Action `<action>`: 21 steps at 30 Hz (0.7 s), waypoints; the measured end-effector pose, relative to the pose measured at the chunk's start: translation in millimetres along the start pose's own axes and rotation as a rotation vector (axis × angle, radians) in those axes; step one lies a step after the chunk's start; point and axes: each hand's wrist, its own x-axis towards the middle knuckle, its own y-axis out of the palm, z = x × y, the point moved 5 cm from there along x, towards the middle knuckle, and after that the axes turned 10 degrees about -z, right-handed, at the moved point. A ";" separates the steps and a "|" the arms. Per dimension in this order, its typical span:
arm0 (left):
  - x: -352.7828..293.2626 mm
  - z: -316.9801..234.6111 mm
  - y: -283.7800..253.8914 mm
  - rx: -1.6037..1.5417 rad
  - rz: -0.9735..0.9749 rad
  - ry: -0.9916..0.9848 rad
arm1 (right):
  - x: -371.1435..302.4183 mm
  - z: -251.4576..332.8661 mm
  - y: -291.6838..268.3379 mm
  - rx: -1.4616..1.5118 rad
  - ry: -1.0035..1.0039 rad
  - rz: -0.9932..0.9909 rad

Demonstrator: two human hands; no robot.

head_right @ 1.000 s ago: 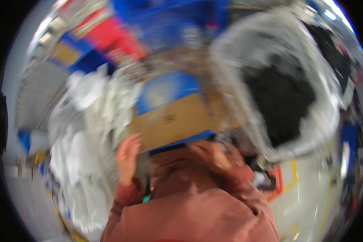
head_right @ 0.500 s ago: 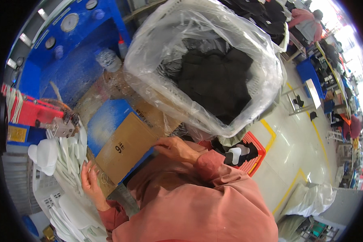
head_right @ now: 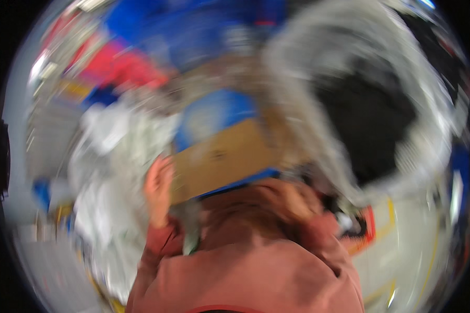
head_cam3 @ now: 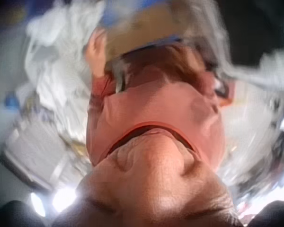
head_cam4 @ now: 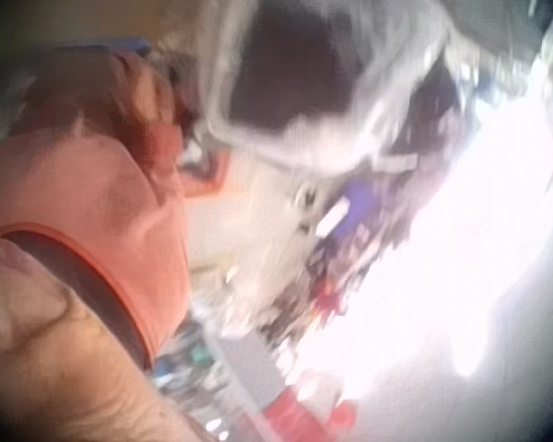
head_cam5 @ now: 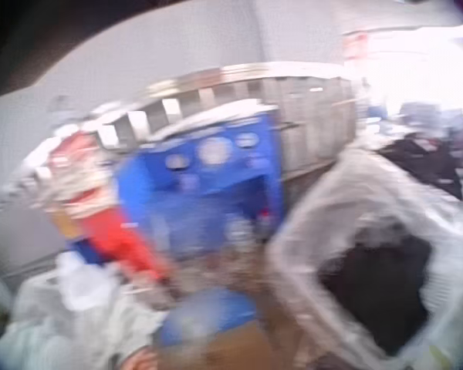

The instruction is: The person repeatedly picks white foam insoles and black fabric shoe uppers, aligns them, and places the paired components into a red basket. They also move a white basket of insoles and a white basket of uppers to different locations on the floor.

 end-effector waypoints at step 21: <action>239.3 64.4 -197.4 0.269 -0.524 -0.283 | 51.1 -27.7 49.0 -0.158 -0.105 -0.063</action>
